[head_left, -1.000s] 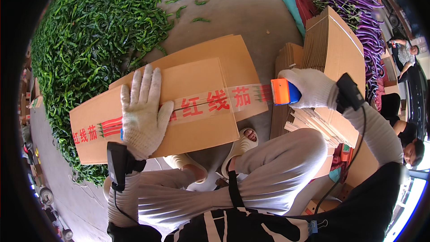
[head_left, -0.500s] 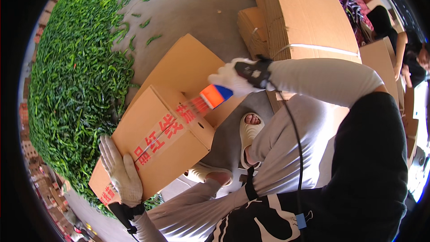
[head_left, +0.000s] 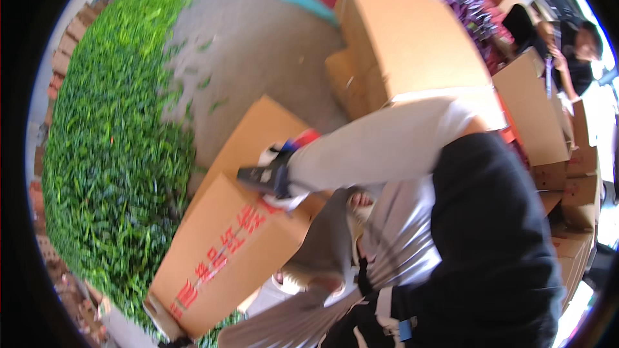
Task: The recorder is assembling and sealing cardboard boxes using a tape dispenser in a warehouse environment where others are sorting produce.
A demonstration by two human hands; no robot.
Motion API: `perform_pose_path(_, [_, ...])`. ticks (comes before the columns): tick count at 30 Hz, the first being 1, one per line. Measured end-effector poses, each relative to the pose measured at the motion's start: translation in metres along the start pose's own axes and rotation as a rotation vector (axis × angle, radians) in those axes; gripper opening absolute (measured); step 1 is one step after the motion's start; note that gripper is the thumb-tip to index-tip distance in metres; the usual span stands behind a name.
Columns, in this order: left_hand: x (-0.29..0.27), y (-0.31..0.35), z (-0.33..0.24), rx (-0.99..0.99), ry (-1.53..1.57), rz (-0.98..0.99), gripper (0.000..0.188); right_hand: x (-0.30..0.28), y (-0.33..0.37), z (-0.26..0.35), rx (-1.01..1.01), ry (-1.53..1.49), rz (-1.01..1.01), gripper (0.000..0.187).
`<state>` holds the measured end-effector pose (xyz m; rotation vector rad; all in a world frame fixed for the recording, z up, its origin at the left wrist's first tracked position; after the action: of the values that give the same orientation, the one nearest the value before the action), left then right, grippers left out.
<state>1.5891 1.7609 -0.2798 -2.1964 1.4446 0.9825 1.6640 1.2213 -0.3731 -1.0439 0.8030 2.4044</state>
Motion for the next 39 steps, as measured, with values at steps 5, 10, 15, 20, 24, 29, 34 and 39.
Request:
perform_pose_path(5, [-0.03,0.031,-0.006,-0.052,-0.085,0.088,0.068,0.014,0.0,0.007,0.167,0.164,-0.164,0.015])
perform_pose_path(10, [-0.024,0.076,0.033,-0.33,0.33,0.237,0.074,-0.056,0.087,0.061,0.372,-0.149,-0.65,0.022])
perform_pose_path(15, [-0.012,0.092,0.039,-0.366,0.642,0.29,0.076,-0.055,0.126,0.056,0.516,-0.376,-0.825,0.045])
perform_pose_path(20, [0.004,0.127,-0.108,0.086,0.746,0.174,0.071,-0.121,0.272,0.08,0.46,-0.234,-1.271,0.057])
perform_pose_path(24, [0.115,0.141,-0.33,0.938,0.796,0.564,0.071,-0.211,0.486,0.046,0.732,0.399,-1.96,0.057])
perform_pose_path(29, [0.223,0.191,-0.451,1.025,0.653,0.518,0.092,-0.131,0.612,0.086,1.249,0.867,-1.922,0.063])
perform_pose_path(34, [0.296,0.09,-0.271,0.736,-0.057,0.596,0.073,-0.029,0.528,0.101,1.047,0.227,-1.675,0.074])
perform_pose_path(39, [0.174,-0.037,0.163,0.072,0.192,0.106,0.071,-0.029,0.39,0.078,0.621,-0.016,-1.46,0.072])
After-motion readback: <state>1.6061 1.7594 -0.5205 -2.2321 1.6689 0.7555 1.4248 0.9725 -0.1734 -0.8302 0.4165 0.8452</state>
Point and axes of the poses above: each hand's wrist, its own y-axis away from the middle knuckle, its own x-axis out of the palm, z = x × y, the point moved 9 cm from there along -y, towards the middle knuckle, and after that the axes turned 7 degrees about z, right-handed, at the moved point
